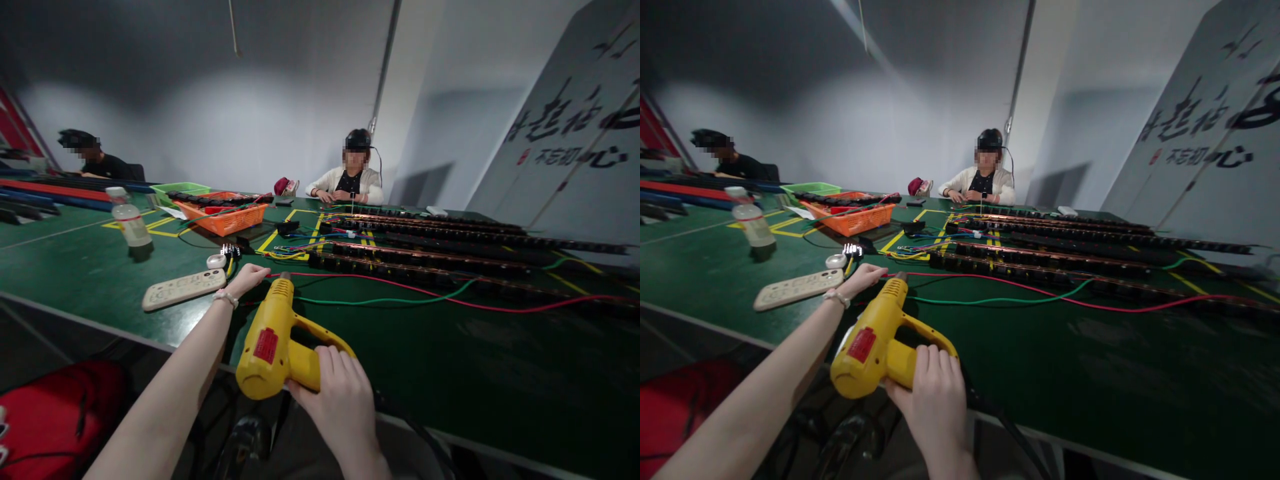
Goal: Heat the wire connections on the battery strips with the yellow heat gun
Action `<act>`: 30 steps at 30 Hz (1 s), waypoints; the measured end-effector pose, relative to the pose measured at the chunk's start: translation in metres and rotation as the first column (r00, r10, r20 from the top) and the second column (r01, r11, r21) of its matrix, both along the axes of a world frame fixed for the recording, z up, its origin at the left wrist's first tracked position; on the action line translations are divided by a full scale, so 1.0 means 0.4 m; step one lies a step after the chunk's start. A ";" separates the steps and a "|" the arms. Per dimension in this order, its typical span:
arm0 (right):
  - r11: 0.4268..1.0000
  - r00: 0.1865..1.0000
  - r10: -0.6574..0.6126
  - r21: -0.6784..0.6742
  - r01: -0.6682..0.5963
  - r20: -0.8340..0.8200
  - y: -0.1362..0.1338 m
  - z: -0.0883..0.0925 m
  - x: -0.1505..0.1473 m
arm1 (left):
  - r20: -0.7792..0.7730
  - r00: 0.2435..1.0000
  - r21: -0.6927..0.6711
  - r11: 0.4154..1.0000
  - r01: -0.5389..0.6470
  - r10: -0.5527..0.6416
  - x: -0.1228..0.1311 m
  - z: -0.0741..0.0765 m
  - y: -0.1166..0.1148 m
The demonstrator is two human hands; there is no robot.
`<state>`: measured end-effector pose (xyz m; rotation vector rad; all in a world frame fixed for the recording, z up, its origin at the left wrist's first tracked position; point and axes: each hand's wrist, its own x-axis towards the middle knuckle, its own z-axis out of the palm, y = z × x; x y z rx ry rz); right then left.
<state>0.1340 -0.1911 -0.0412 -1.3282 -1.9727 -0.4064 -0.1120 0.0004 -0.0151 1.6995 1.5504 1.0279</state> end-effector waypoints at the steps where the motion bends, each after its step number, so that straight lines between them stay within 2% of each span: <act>1: 1.000 1.000 0.015 0.001 -0.015 -0.009 -0.001 -0.001 -0.006 | 0.000 1.000 -0.002 1.000 0.004 -0.004 -0.001 -0.001 0.001; 9: 0.997 0.997 0.071 -0.018 -0.072 -0.033 0.003 -0.004 -0.003 | 0.015 1.000 -0.012 1.000 0.028 -0.027 -0.012 -0.008 0.001; 14: 0.985 0.988 0.151 -0.074 -0.154 -0.039 0.011 0.012 0.047 | -0.002 0.998 -0.014 0.997 0.070 -0.070 -0.020 -0.004 -0.001; 19: 0.984 0.989 0.150 -0.102 -0.149 -0.006 0.013 0.020 0.111 | -0.023 0.998 -0.013 0.998 0.065 -0.065 -0.018 -0.003 -0.002; 22: 0.991 0.992 0.120 -0.068 -0.118 0.031 0.015 0.023 0.148 | -0.018 0.998 0.005 0.998 0.063 -0.063 -0.016 -0.007 -0.001; 30: 0.996 0.993 -0.058 0.068 0.051 0.107 0.014 0.023 0.210 | 0.003 1.000 0.012 1.000 -0.012 0.012 0.001 -0.003 -0.008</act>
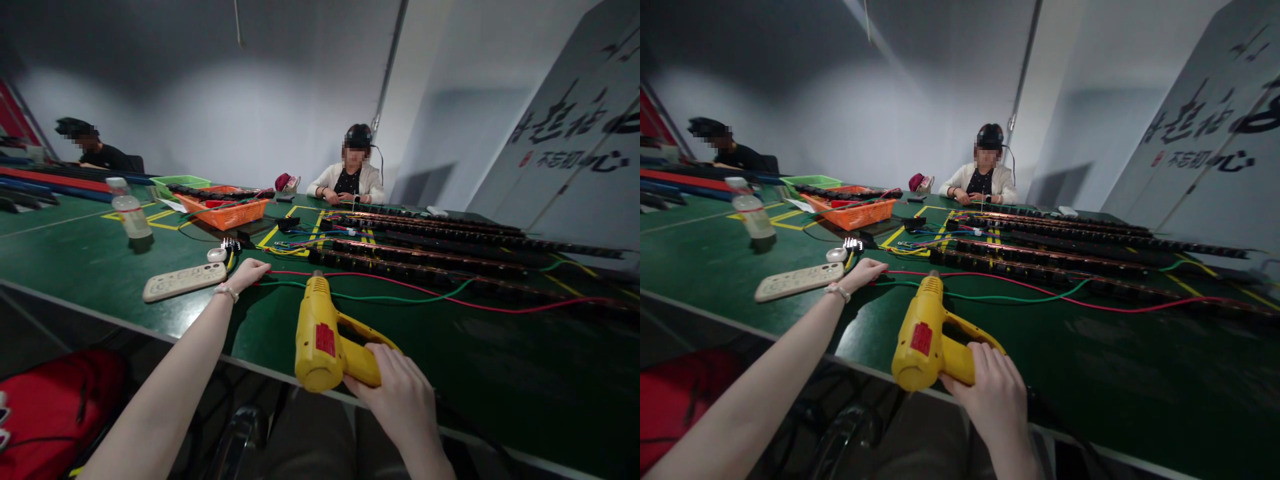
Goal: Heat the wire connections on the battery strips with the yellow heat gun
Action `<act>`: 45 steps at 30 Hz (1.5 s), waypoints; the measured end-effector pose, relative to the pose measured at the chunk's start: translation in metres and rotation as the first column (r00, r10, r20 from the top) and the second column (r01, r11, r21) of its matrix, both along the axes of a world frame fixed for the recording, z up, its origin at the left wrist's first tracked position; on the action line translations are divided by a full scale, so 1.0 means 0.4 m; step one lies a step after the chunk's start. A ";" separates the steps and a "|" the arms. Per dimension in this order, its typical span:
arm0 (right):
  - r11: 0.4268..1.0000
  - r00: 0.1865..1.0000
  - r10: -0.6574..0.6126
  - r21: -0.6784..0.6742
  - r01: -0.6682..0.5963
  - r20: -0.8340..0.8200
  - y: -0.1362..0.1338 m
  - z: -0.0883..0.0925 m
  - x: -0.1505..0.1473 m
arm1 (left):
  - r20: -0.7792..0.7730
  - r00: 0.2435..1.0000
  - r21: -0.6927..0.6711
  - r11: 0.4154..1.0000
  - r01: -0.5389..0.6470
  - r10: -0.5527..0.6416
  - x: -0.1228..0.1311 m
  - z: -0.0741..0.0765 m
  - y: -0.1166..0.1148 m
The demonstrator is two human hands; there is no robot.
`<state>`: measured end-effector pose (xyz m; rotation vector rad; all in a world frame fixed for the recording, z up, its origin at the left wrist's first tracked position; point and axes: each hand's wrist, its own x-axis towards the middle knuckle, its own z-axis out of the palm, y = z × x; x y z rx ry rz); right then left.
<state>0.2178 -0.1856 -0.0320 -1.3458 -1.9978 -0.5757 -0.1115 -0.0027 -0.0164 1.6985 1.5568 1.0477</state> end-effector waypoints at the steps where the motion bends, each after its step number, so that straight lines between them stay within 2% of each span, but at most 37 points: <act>1: 1.000 1.000 -0.019 0.009 0.019 0.008 -0.002 0.001 0.002 | -0.004 1.000 0.007 1.000 -0.005 0.005 0.002 0.000 0.000; 7: 0.995 0.994 -0.101 0.021 0.100 0.050 -0.023 0.000 -0.021 | -0.041 0.999 0.040 0.999 -0.030 0.032 0.003 -0.005 0.007; 14: 0.982 0.983 -0.182 -0.054 0.182 0.015 -0.036 -0.002 -0.108 | -0.092 0.990 0.023 0.994 -0.107 0.109 -0.001 -0.012 0.017; 20: 0.990 0.991 -0.128 -0.069 0.126 -0.028 -0.024 -0.009 -0.176 | -0.071 0.990 0.058 0.991 -0.117 0.121 0.000 -0.010 0.017; 28: 0.999 0.995 -0.023 -0.033 0.020 -0.099 -0.010 -0.025 -0.241 | -0.141 0.982 0.081 0.990 -0.118 0.129 -0.005 -0.022 0.028; 38: 0.994 0.989 0.078 -0.066 -0.087 -0.124 -0.003 -0.026 -0.231 | -0.041 0.993 0.071 0.991 -0.110 0.113 -0.016 -0.023 0.025; 42: 0.985 0.982 0.137 -0.085 -0.149 -0.127 0.008 -0.015 -0.201 | -0.085 0.988 0.128 0.985 -0.114 0.126 -0.017 -0.029 0.026; 45: 0.989 0.983 0.134 -0.050 -0.141 -0.126 0.015 -0.010 -0.177 | -0.152 0.977 0.164 0.979 -0.122 0.148 -0.015 -0.028 0.021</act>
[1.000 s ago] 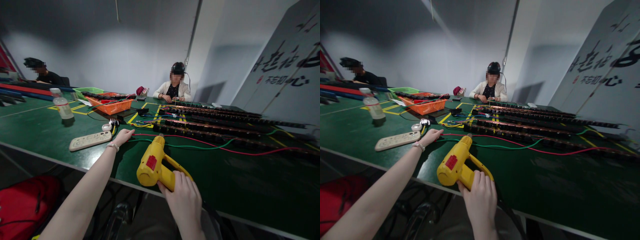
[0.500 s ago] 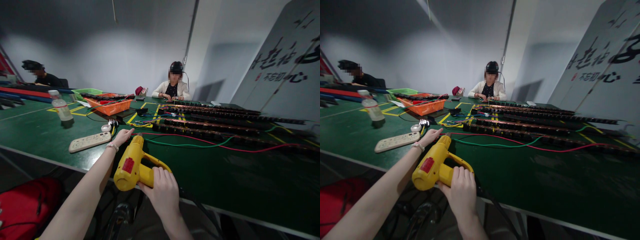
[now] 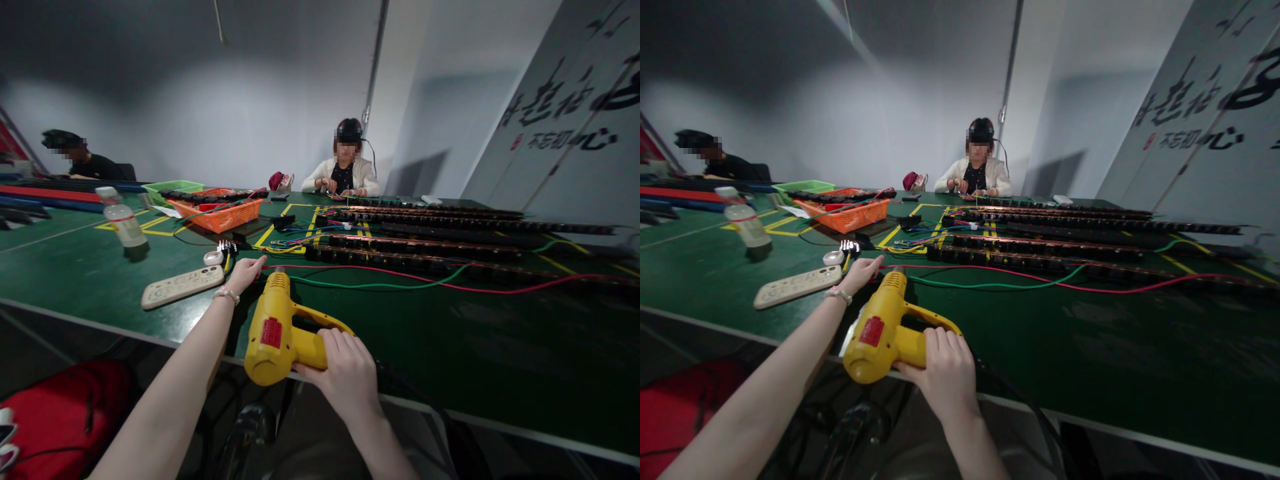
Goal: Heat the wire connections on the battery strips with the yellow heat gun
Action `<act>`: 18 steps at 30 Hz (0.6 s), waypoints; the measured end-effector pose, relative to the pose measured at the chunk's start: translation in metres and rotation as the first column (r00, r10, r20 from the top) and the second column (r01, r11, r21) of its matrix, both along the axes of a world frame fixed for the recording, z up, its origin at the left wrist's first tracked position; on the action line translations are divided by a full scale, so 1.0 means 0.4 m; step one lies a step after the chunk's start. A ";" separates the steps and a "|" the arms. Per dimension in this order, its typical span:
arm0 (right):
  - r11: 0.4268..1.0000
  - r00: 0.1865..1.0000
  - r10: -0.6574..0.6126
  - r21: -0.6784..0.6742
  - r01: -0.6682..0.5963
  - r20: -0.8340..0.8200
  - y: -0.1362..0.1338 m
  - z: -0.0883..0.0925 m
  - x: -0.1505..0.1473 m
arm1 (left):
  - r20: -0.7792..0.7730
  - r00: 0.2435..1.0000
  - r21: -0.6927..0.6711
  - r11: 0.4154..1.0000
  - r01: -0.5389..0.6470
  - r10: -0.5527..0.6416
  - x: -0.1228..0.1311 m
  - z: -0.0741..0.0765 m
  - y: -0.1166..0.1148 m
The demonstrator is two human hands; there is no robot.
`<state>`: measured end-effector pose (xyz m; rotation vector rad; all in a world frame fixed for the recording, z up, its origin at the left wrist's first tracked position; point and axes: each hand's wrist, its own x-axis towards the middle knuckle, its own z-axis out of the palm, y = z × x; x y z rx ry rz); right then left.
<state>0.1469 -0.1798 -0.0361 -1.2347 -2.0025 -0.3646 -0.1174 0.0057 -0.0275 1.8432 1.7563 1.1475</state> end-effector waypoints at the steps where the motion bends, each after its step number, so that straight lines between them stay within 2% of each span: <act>1: 1.000 1.000 -0.010 0.008 0.010 -0.001 0.001 0.001 0.008 | -0.023 1.000 0.001 1.000 -0.002 0.002 0.001 0.002 -0.003; 12: 0.988 0.986 -0.152 0.024 0.151 0.065 -0.003 0.006 0.118 | -0.168 0.984 -0.016 0.998 -0.066 0.062 0.007 0.009 -0.006; 18: 0.977 0.968 -0.212 0.042 0.208 0.131 -0.012 0.011 0.141 | -0.267 0.950 -0.071 0.980 -0.187 0.161 0.032 0.029 -0.018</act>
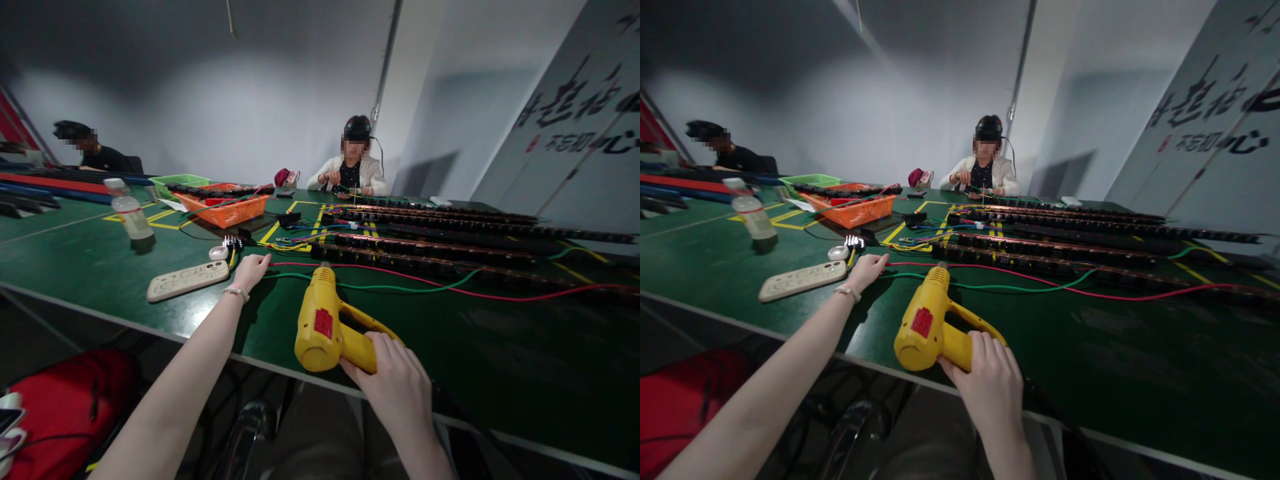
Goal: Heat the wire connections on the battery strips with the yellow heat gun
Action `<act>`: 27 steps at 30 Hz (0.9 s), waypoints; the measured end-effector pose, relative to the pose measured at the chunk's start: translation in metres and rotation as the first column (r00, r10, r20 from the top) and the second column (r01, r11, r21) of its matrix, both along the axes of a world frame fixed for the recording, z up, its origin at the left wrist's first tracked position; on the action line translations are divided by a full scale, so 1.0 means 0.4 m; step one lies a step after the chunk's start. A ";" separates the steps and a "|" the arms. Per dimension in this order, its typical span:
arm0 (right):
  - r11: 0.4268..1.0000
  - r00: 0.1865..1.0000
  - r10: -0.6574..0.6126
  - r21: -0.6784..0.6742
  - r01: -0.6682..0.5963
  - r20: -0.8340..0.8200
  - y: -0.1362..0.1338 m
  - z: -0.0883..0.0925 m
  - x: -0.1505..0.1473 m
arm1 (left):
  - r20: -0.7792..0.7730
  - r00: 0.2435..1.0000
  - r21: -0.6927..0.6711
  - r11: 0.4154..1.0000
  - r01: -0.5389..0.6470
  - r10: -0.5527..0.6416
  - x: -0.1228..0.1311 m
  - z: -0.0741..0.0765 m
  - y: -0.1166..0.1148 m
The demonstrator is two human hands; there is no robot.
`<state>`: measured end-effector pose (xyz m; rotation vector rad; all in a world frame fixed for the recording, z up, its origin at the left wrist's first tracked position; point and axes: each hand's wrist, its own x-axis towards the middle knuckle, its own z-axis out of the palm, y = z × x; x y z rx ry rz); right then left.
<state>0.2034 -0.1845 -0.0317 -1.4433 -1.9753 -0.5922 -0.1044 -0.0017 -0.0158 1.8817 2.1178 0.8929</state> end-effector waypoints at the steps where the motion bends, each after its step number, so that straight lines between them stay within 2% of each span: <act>1: 1.000 1.000 -0.002 -0.014 0.002 0.011 -0.001 0.003 -0.001 | -0.004 1.000 -0.012 1.000 -0.017 0.016 0.004 0.003 -0.002; 7: 0.982 0.994 -0.070 -0.167 0.084 0.090 0.002 0.036 -0.036 | -0.021 0.998 -0.055 0.996 -0.064 0.063 0.012 0.008 -0.002; 12: 0.949 0.997 -0.048 -0.310 0.064 0.059 0.012 0.049 -0.087 | -0.033 0.999 -0.072 0.997 -0.029 0.027 0.006 0.005 0.003; 18: 0.962 0.997 -0.070 -0.263 0.074 0.023 0.013 0.039 -0.151 | -0.063 0.998 -0.093 0.995 -0.032 0.026 0.010 0.011 -0.003; 21: 0.973 0.999 -0.046 -0.225 0.043 -0.008 0.017 0.032 -0.182 | -0.095 0.995 -0.100 0.994 -0.038 0.028 0.016 0.014 -0.009; 27: 0.982 0.998 0.035 -0.182 -0.045 -0.060 0.025 0.013 -0.232 | -0.146 0.989 -0.069 0.997 0.028 -0.038 0.018 0.017 -0.021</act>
